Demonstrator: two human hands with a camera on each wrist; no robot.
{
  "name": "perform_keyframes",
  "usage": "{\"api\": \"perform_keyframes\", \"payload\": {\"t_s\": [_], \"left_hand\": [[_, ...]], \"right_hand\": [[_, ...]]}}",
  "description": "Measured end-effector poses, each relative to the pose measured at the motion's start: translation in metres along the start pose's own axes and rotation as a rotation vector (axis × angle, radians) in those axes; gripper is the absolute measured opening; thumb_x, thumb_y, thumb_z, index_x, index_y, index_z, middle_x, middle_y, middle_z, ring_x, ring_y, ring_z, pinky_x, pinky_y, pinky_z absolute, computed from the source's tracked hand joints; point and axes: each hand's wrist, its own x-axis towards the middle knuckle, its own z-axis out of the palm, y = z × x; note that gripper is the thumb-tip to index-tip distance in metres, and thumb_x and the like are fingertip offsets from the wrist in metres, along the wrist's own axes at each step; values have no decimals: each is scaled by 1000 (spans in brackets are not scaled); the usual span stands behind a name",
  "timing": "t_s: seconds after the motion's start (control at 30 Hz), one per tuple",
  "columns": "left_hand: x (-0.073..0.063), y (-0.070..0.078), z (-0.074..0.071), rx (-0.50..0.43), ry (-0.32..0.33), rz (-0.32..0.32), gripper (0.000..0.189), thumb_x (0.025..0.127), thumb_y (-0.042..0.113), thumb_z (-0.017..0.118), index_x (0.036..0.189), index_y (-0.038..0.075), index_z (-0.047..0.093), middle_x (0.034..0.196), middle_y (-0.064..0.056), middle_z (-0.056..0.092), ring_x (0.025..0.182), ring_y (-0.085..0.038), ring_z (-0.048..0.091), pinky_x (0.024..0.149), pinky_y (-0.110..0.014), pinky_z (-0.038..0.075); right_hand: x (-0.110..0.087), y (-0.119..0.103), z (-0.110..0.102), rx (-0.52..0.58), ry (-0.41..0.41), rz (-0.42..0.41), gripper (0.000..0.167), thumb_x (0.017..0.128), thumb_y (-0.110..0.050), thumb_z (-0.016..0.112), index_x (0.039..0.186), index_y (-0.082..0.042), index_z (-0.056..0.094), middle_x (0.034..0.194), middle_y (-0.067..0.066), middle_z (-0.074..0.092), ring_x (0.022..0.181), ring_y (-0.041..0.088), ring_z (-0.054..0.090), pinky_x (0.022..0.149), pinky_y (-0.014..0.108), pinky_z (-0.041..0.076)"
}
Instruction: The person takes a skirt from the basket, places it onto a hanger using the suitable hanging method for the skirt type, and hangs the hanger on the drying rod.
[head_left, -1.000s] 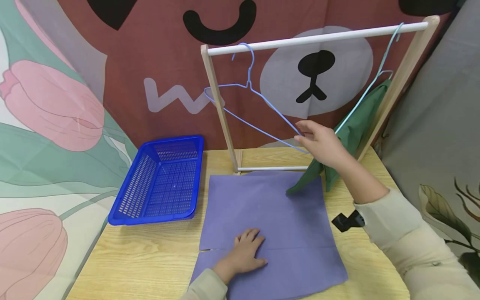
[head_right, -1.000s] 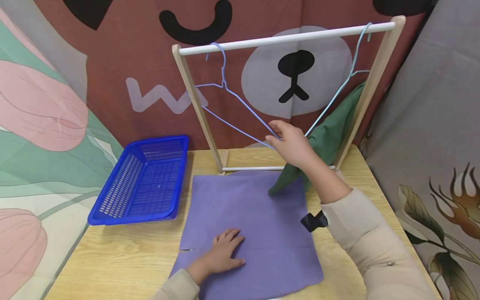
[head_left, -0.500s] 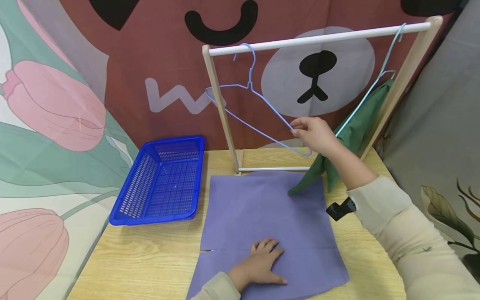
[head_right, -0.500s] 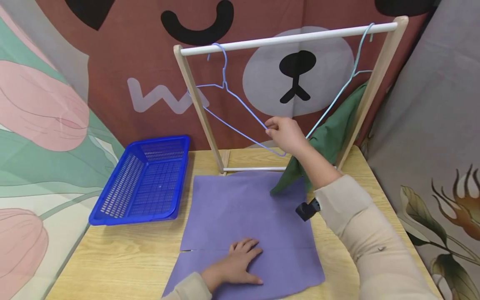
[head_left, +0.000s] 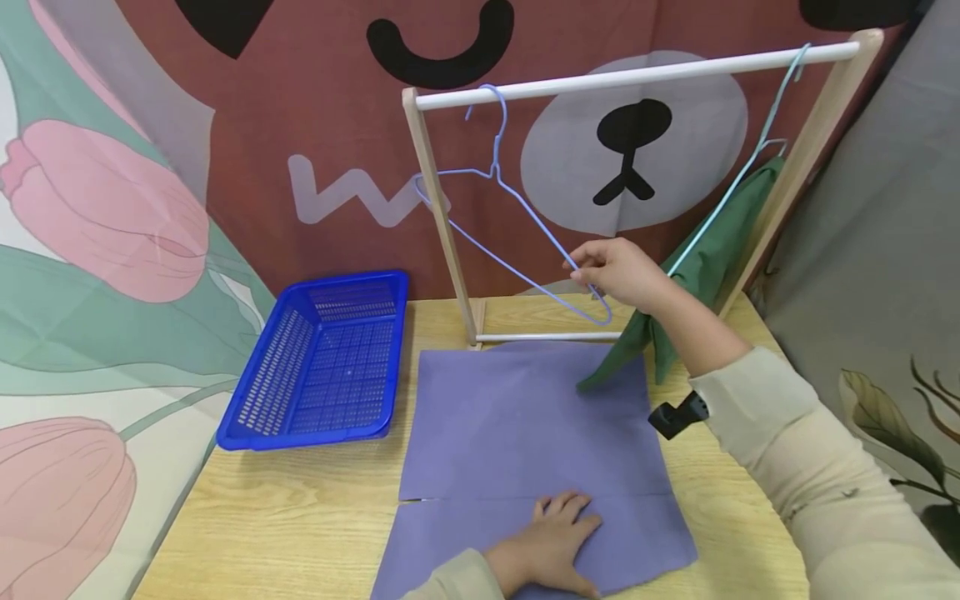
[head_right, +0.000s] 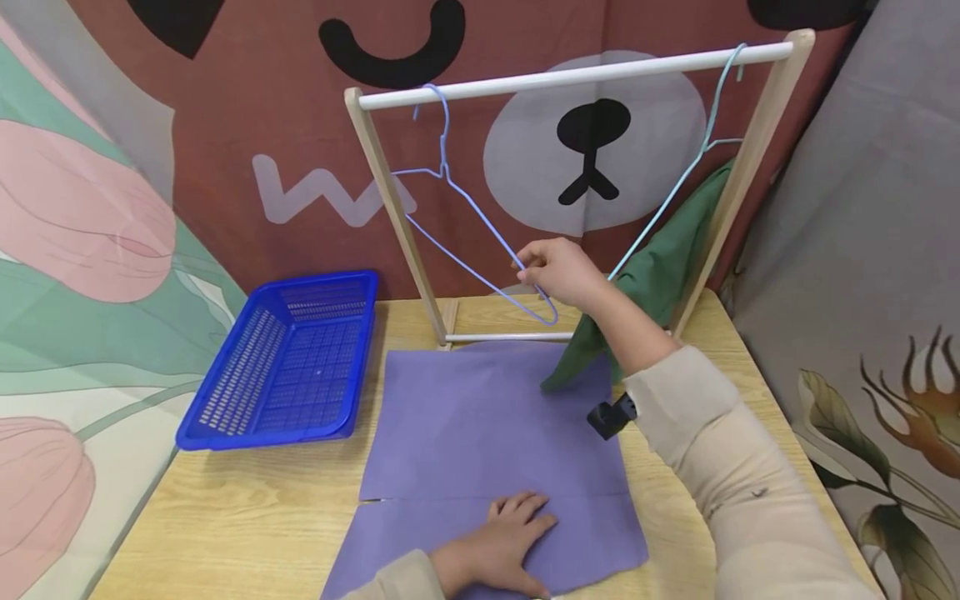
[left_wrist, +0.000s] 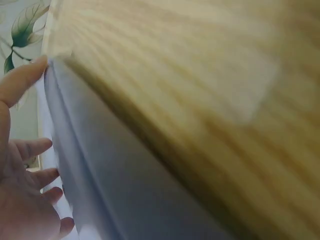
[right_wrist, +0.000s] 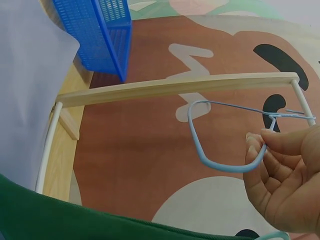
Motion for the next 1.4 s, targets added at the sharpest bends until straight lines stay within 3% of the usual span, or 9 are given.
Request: {"api": "perform_keyframes", "payload": {"t_s": [0.33, 0.5, 0.6, 0.8, 0.97, 1.1, 1.4], "left_hand": [[4, 9, 1, 54, -36, -3, 84, 59, 64, 61, 129, 25, 35, 135, -2, 24, 122, -19, 20, 91, -42, 24], [3, 11, 1, 88, -10, 2, 80, 59, 55, 65, 128, 24, 38, 133, -2, 27, 121, -20, 23, 89, -42, 26], [4, 11, 1, 88, -10, -9, 78, 59, 50, 67, 127, 24, 39, 133, -2, 28, 121, -20, 24, 88, -43, 27], [6, 8, -5, 76, -21, -39, 76, 59, 47, 68, 126, 23, 40, 130, -1, 31, 119, -20, 27, 86, -43, 29], [9, 2, -6, 89, -2, -51, 74, 60, 49, 69, 124, 22, 42, 129, -2, 33, 117, -19, 29, 85, -42, 29], [10, -3, -6, 130, 33, -60, 75, 59, 52, 68, 122, 21, 43, 127, -3, 35, 115, -19, 32, 82, -41, 30], [13, -12, -8, 164, 51, -94, 78, 57, 57, 68, 121, 21, 43, 125, -3, 37, 113, -19, 33, 81, -40, 29]], "right_hand": [[-4, -3, -2, 19, 7, 23, 16, 86, -16, 53, 91, -1, 58, 74, 11, 51, 65, 23, 52, 59, 32, 44], [-10, -6, -2, 73, 44, 19, 18, 86, -15, 53, 89, 2, 58, 72, 11, 52, 62, 22, 52, 59, 32, 44], [-14, -8, -3, 142, 68, 13, 17, 85, -13, 54, 85, 3, 57, 67, 8, 51, 60, 21, 52, 56, 30, 44], [-22, -9, -10, 403, 87, -3, 10, 84, -7, 55, 81, 3, 55, 60, 3, 50, 54, 13, 49, 51, 26, 43], [-32, -8, -16, 417, 117, 7, 12, 85, -9, 54, 83, 2, 57, 62, 2, 51, 55, 13, 49, 50, 26, 43], [-42, -4, -17, 414, 114, -28, 10, 86, -9, 52, 79, -3, 58, 63, 0, 52, 55, 13, 48, 49, 25, 42], [-66, 9, -13, 549, 95, -135, 16, 85, -2, 51, 73, -11, 59, 63, 2, 51, 55, 12, 48, 50, 21, 43]]}}
